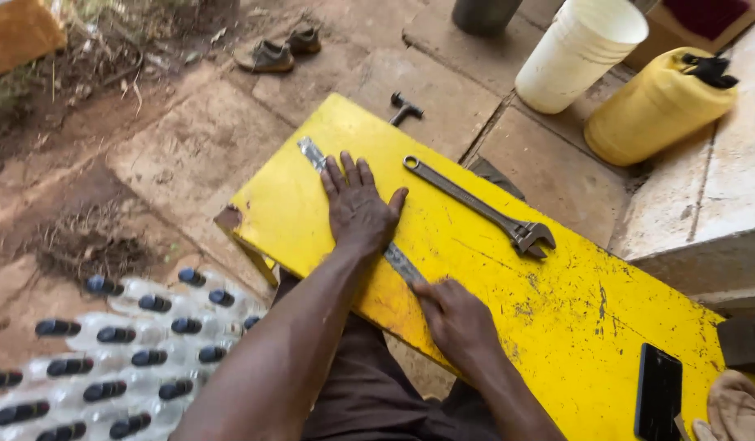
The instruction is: The person files a long metal strip on a yellow table using a metal file. They hold the strip with one hand and file it with the other, then wipe the strip with a cloth and inspect it.
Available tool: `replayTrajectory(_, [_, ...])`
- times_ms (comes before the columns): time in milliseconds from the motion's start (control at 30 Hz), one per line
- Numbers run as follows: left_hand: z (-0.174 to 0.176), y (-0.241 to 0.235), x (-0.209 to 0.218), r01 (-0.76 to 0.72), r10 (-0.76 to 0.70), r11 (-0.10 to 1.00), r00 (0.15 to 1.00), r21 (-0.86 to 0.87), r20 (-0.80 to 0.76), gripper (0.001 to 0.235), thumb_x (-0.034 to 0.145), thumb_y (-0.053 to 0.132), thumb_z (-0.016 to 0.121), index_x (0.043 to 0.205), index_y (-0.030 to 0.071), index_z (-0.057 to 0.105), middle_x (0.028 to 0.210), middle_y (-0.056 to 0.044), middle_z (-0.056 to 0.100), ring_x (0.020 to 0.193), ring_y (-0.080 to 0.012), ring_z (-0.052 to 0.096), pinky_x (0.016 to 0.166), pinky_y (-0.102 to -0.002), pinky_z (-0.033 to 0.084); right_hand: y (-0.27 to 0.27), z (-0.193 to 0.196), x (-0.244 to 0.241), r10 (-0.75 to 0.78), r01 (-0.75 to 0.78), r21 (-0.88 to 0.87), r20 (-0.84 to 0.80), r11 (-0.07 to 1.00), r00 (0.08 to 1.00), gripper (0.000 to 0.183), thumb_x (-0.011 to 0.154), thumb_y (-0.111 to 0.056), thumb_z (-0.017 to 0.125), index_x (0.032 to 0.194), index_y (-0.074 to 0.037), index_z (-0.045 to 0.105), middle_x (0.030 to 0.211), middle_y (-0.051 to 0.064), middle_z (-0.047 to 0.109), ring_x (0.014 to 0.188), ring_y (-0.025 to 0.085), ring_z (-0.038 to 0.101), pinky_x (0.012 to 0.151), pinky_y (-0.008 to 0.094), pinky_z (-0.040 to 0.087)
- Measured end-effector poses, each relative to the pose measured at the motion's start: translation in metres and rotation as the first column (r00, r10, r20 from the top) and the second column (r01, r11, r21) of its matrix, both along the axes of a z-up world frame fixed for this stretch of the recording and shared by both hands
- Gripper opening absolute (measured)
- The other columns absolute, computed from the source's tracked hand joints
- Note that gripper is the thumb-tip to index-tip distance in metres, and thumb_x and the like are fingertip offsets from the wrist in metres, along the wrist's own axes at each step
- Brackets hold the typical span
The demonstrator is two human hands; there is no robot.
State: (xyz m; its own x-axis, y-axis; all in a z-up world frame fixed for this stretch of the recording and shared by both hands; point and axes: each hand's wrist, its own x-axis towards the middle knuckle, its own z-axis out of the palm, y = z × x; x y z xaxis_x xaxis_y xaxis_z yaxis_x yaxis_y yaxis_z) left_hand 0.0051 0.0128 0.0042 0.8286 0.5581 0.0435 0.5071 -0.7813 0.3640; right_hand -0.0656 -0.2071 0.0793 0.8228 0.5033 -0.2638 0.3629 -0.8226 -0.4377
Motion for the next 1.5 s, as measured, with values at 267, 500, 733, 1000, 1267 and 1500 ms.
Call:
replayTrajectory(267, [0.021,-0.002,-0.020,0.101,-0.075,0.987,0.976,-0.121,0.206,0.081,0.106,0.061,0.039,0.161,0.002,0.034,0.166,-0.022,0.032,0.157,-0.0429,0.020,0.131,-0.055,0.004,-0.104,0.074,-0.033,-0.669,0.765,0.453,-0.391,0.458,0.632,0.037,0.100,-0.008,0.066,0.135,-0.010,0.077,0.130,0.012,0.079,0.110,0.022,0.069,0.091,0.034,0.056])
replayTrajectory(500, [0.001,-0.009,-0.047,0.509,-0.563,0.824,0.688,0.248,0.458,0.042,0.102,0.031,0.065,0.138,0.008,0.068,0.114,-0.010,0.073,0.102,-0.0265,0.064,0.105,-0.045,0.044,-0.174,0.049,-0.049,-0.755,0.770,0.596,-0.391,0.229,0.527,0.035,0.102,-0.010,0.067,0.135,-0.002,0.073,0.132,0.011,0.076,0.122,0.020,0.068,0.105,0.033,0.056])
replayTrajectory(733, [0.039,-0.041,-0.122,0.819,-0.803,0.573,0.556,0.023,0.214,0.054,0.100,0.048,0.065,0.141,0.013,0.065,0.145,-0.011,0.061,0.142,-0.0310,0.050,0.127,-0.052,0.025,-0.195,0.039,-0.067,-0.799,0.881,0.360,-0.407,0.306,0.443,0.043,0.102,-0.027,0.067,0.141,-0.011,0.073,0.131,0.008,0.075,0.122,0.031,0.070,0.098,0.051,0.060])
replayTrajectory(1000, [0.054,-0.039,-0.100,0.773,-0.786,0.617,0.616,-0.145,-0.061,0.038,0.087,0.047,0.087,0.110,0.019,0.074,0.115,-0.002,0.066,0.114,-0.0254,0.053,0.100,-0.043,0.046,-0.219,0.004,-0.050,-0.510,0.759,0.590,-0.580,0.275,0.636,0.040,0.109,-0.020,0.053,0.146,-0.004,0.059,0.102,0.021,0.067,0.067,0.036,0.057,0.055,0.052,0.048])
replayTrajectory(1267, [0.061,-0.020,-0.100,0.746,-0.781,0.616,0.620,-0.254,-0.073,0.020,0.089,0.035,0.081,0.104,0.028,0.070,0.102,0.007,0.080,0.095,-0.0167,0.073,0.108,-0.039,0.037,-0.205,-0.006,-0.059,-0.508,0.751,0.605,-0.575,0.264,0.641,0.032,0.108,-0.017,0.060,0.135,-0.002,0.067,0.092,0.019,0.069,0.061,0.030,0.059,0.047,0.042,0.044])
replayTrajectory(1500, [0.053,0.021,-0.103,0.696,-0.727,0.673,0.685,-0.251,-0.047,0.027,0.088,0.030,0.066,0.109,0.036,0.083,0.103,0.006,0.079,0.092,-0.0152,0.073,0.105,-0.041,0.034,-0.178,0.022,-0.061,-0.533,0.759,0.500,-0.541,0.418,0.650,0.047,0.104,-0.018,0.061,0.151,-0.013,0.063,0.100,0.017,0.067,0.058,0.029,0.055,0.050,0.045,0.049])
